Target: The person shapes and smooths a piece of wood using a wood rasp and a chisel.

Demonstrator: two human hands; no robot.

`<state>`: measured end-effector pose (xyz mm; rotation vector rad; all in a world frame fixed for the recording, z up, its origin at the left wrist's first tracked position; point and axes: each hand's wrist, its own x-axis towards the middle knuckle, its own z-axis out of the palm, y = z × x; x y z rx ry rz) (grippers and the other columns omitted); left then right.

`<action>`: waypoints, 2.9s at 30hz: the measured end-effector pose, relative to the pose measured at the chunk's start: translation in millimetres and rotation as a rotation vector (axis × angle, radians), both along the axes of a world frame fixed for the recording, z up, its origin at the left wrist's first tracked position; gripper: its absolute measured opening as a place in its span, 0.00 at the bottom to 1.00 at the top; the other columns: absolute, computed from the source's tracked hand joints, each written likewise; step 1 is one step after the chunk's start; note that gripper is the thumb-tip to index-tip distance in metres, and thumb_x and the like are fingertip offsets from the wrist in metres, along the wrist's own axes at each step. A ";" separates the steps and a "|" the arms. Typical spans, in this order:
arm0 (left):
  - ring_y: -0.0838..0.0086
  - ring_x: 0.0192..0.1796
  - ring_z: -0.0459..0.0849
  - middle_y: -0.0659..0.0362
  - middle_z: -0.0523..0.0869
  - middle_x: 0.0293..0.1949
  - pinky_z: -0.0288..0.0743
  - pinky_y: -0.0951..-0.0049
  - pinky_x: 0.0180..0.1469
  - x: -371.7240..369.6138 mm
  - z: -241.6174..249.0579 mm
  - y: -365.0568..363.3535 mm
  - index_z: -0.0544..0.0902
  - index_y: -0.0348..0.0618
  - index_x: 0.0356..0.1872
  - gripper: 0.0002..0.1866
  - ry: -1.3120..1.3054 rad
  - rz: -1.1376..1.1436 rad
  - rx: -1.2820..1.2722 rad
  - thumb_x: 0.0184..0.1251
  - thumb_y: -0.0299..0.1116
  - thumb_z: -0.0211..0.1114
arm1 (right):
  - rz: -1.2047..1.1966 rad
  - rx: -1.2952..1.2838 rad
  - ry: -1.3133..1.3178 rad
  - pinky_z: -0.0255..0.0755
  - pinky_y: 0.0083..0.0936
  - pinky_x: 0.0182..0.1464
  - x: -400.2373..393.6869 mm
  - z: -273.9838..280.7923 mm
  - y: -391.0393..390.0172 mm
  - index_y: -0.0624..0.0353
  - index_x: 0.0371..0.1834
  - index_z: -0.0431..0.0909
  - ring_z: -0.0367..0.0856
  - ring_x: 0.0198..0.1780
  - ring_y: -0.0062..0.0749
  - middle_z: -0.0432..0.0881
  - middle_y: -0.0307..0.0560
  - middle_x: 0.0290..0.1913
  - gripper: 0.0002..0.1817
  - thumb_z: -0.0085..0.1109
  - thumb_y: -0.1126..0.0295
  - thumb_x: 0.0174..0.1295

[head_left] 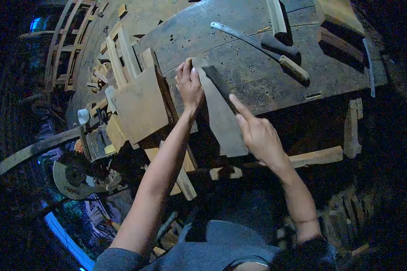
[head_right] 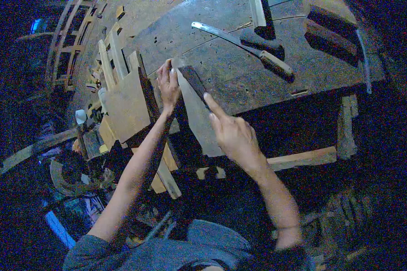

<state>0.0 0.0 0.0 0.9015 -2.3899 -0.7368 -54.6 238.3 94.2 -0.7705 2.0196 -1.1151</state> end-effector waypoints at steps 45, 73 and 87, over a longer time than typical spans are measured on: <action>0.59 0.61 0.68 0.52 0.72 0.54 0.54 0.59 0.66 1.2 -3.8 6.8 0.73 0.44 0.60 0.19 0.078 0.014 0.037 0.71 0.35 0.48 | -0.026 -0.047 0.003 0.72 0.56 0.39 -17.4 -20.3 -34.7 0.39 0.70 0.62 0.79 0.38 0.65 0.80 0.69 0.32 0.24 0.42 0.58 0.71; 0.57 0.59 0.69 0.51 0.72 0.55 0.56 0.58 0.64 -7.4 -4.0 1.9 0.73 0.45 0.60 0.19 0.074 0.067 -0.015 0.71 0.37 0.48 | -0.009 0.002 0.109 0.74 0.56 0.33 -14.6 -21.7 -31.4 0.34 0.70 0.62 0.80 0.31 0.63 0.79 0.66 0.25 0.24 0.44 0.59 0.70; 0.56 0.60 0.69 0.50 0.72 0.55 0.56 0.56 0.64 -4.6 -1.0 4.2 0.72 0.42 0.60 0.20 0.025 0.075 -0.052 0.71 0.37 0.48 | 0.004 -0.012 0.175 0.74 0.59 0.34 -14.4 -20.7 -32.3 0.35 0.71 0.60 0.80 0.31 0.64 0.79 0.67 0.25 0.25 0.42 0.57 0.70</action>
